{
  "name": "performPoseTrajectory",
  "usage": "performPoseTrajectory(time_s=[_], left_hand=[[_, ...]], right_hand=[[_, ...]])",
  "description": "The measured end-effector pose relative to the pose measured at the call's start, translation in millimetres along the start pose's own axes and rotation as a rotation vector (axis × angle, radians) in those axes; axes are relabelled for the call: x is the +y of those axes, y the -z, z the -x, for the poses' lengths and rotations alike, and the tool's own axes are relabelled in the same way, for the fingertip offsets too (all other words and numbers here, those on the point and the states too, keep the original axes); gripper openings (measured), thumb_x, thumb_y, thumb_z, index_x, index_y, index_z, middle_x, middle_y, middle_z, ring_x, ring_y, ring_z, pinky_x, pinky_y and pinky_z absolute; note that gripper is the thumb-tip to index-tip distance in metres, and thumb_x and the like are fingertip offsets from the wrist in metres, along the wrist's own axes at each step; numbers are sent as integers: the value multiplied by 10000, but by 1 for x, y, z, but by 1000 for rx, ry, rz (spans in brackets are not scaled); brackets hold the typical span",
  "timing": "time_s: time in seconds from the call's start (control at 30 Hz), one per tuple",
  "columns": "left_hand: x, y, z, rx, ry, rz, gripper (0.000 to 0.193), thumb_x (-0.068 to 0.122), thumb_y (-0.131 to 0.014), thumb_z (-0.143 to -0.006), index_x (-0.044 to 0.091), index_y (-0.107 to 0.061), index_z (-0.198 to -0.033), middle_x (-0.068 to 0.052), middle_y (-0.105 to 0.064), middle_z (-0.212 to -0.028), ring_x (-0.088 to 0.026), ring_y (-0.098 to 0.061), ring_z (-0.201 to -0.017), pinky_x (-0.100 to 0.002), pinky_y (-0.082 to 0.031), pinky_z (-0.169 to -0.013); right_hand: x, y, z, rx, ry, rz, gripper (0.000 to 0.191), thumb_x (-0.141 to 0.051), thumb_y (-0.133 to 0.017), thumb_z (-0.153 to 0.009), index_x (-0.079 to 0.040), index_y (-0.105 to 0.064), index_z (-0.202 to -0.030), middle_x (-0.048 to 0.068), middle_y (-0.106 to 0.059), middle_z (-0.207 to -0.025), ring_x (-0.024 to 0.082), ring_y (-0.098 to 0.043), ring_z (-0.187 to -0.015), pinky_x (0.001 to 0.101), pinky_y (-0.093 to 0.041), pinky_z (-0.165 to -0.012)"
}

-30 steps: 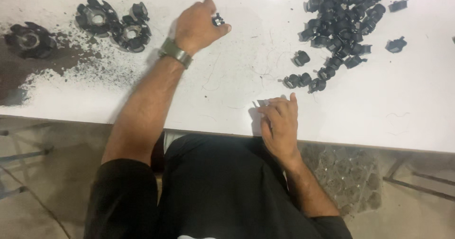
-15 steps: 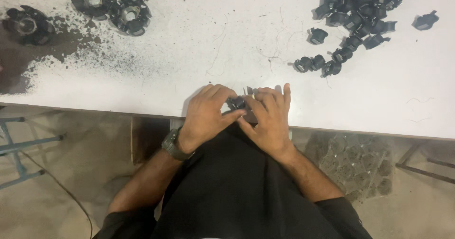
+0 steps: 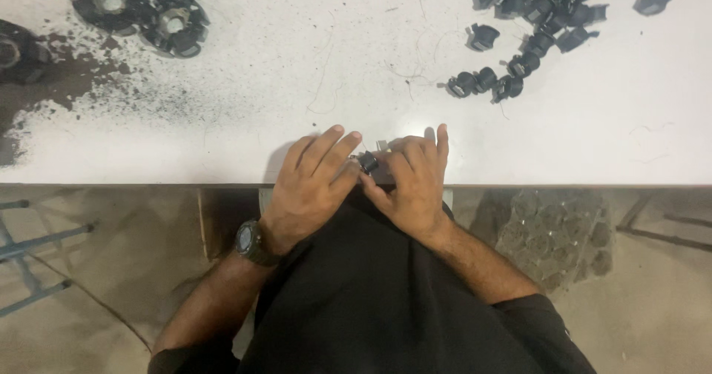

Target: The person sits at a white table and assembles small black plastic components by hand, pressing small inserts into black plastic housings one at a time and placing finished assemblies aside on the table. They occasionally reach into a pile of parts to pick the next piece.

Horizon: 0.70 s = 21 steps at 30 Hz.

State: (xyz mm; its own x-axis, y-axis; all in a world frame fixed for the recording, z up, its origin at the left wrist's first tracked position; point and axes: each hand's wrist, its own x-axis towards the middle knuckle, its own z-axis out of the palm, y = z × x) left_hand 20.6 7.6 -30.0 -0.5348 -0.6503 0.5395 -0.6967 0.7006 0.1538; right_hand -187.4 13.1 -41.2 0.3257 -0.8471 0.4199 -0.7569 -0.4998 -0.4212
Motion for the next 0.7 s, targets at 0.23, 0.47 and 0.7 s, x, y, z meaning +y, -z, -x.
performPoseTrajectory(time_s=[0.23,0.47,0.7], left_hand=[[14,-13,19,121,203,105,190,140,-814,-912,88,-735,-1077,-105,-574,-1391,-289,-505,-1346,-491,-431,-1104],[19,-17,22,154,308,231,168,116,-821,-882,113,-721,-1018,-77,-576,-1384,-276,-509,-1361,-494,-421,-1135],[19,-20,24,170,282,259,189,92,-824,-878,94,-717,-1033,-75,-561,-1387,-276,-503,-1369,-520,-427,-1148]], right_hand=[[7,4,15,138,124,-66,308,-117,-815,-812,-64,-729,-1103,84,-575,-1006,298,-587,-1080,663,-139,-1235],[11,-13,31,112,208,-244,304,-21,-783,-849,-47,-594,-1086,109,-671,-1033,298,-651,-1081,642,-172,-1265],[10,-17,25,112,171,-236,288,-11,-781,-827,-65,-611,-1053,105,-684,-991,280,-669,-1082,624,-231,-1258]])
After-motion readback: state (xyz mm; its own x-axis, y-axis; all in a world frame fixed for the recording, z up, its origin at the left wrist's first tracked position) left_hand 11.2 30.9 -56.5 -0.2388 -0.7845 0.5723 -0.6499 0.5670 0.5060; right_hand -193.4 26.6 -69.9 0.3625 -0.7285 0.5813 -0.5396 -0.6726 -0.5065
